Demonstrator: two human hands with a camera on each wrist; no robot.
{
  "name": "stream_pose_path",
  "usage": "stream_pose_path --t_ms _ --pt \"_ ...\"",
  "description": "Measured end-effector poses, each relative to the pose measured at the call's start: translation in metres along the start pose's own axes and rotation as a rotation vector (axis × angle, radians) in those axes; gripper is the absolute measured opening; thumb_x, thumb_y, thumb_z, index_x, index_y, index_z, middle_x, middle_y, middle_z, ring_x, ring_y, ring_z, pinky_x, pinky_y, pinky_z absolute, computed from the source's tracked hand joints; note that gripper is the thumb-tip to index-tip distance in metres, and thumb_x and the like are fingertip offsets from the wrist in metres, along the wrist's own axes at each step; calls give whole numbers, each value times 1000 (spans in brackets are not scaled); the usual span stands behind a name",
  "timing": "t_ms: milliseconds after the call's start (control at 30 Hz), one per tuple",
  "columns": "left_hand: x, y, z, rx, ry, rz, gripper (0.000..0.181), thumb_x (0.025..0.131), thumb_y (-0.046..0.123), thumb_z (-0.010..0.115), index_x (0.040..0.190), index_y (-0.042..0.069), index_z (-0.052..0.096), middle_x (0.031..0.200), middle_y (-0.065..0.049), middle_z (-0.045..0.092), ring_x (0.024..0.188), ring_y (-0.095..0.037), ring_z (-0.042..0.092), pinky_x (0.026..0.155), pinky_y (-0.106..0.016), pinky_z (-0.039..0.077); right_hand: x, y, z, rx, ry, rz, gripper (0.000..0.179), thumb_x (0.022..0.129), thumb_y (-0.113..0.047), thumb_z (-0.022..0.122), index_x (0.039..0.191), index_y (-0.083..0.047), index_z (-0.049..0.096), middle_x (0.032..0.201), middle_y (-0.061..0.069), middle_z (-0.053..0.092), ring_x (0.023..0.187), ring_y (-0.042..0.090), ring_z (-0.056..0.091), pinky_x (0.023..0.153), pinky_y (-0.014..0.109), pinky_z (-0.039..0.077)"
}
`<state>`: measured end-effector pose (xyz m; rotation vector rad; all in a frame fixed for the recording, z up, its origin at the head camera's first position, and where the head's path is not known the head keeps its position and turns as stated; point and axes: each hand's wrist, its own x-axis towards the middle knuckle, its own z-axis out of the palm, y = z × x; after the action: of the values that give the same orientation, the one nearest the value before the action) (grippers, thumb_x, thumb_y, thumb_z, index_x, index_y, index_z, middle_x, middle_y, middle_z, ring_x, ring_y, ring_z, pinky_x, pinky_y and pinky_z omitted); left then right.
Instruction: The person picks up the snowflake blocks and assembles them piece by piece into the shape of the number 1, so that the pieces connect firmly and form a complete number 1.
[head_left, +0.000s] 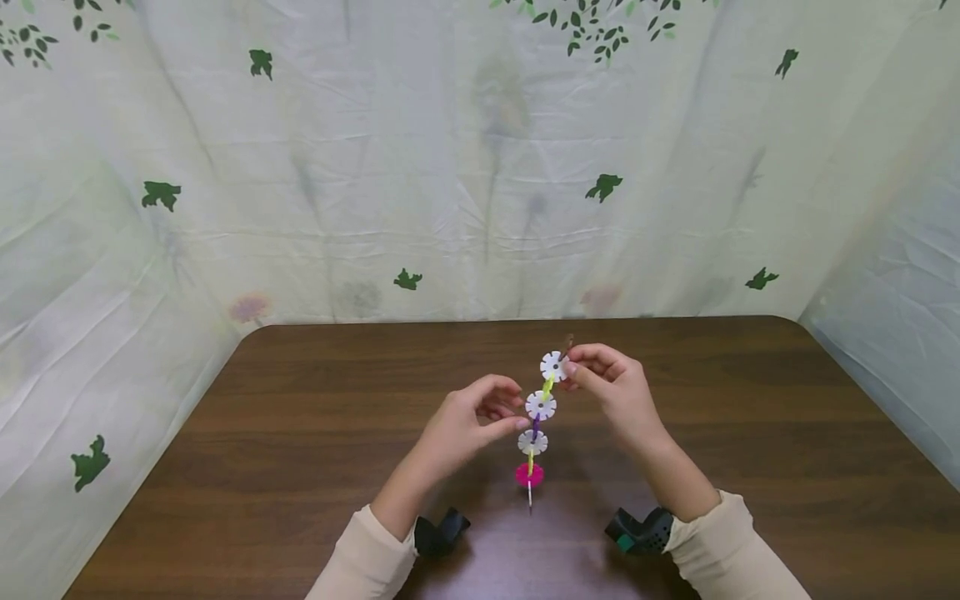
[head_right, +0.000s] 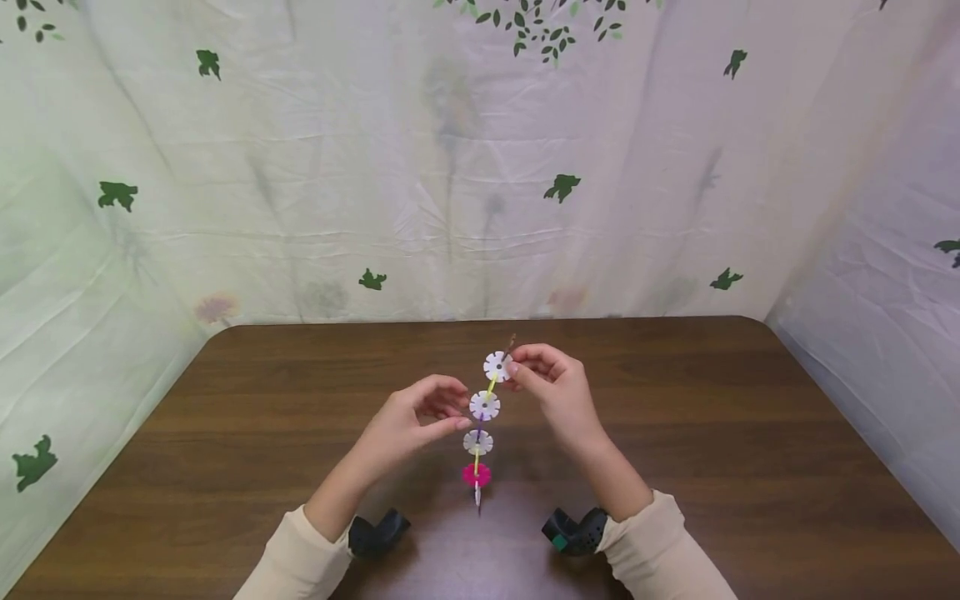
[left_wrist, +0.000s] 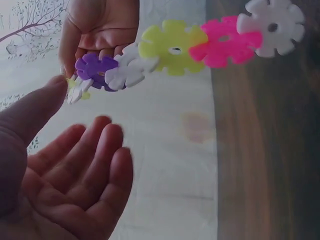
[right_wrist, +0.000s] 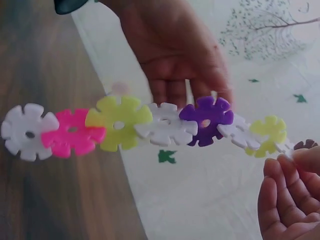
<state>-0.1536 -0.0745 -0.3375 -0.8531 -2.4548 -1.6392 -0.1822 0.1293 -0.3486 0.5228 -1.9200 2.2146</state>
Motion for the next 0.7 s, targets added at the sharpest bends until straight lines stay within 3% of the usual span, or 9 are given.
stream_pose_path --t_ms 167,367,500,700 --pt "3 -23 9 0 -119 -39 27 77 7 71 100 1 59 85 -5 63 76 -13 60 71 -26 48 2 0 -5 0 21 -15 19 84 2 59 95 16 53 77 4 62 67 17 59 67 33 51" --pt "2 -32 21 4 -136 -42 32 77 3 69 106 1 55 80 -2 63 75 -14 60 71 -26 48 4 2 -9 -31 26 -16 20 85 0 59 96 16 53 78 4 61 68 17 58 68 36 50" --pt "2 -27 26 -19 -127 -40 38 78 -4 65 113 -2 50 79 -7 63 74 -19 60 70 -30 49 5 3 -10 -49 30 -16 22 85 -1 59 98 16 54 81 4 61 69 20 58 68 33 51" --pt "-1 -4 23 -84 -144 -47 44 78 -11 61 119 -3 45 79 -15 61 72 -26 60 69 -28 49 5 4 -10 -56 28 -25 24 85 -2 59 99 16 54 83 4 62 70 16 58 68 34 51"
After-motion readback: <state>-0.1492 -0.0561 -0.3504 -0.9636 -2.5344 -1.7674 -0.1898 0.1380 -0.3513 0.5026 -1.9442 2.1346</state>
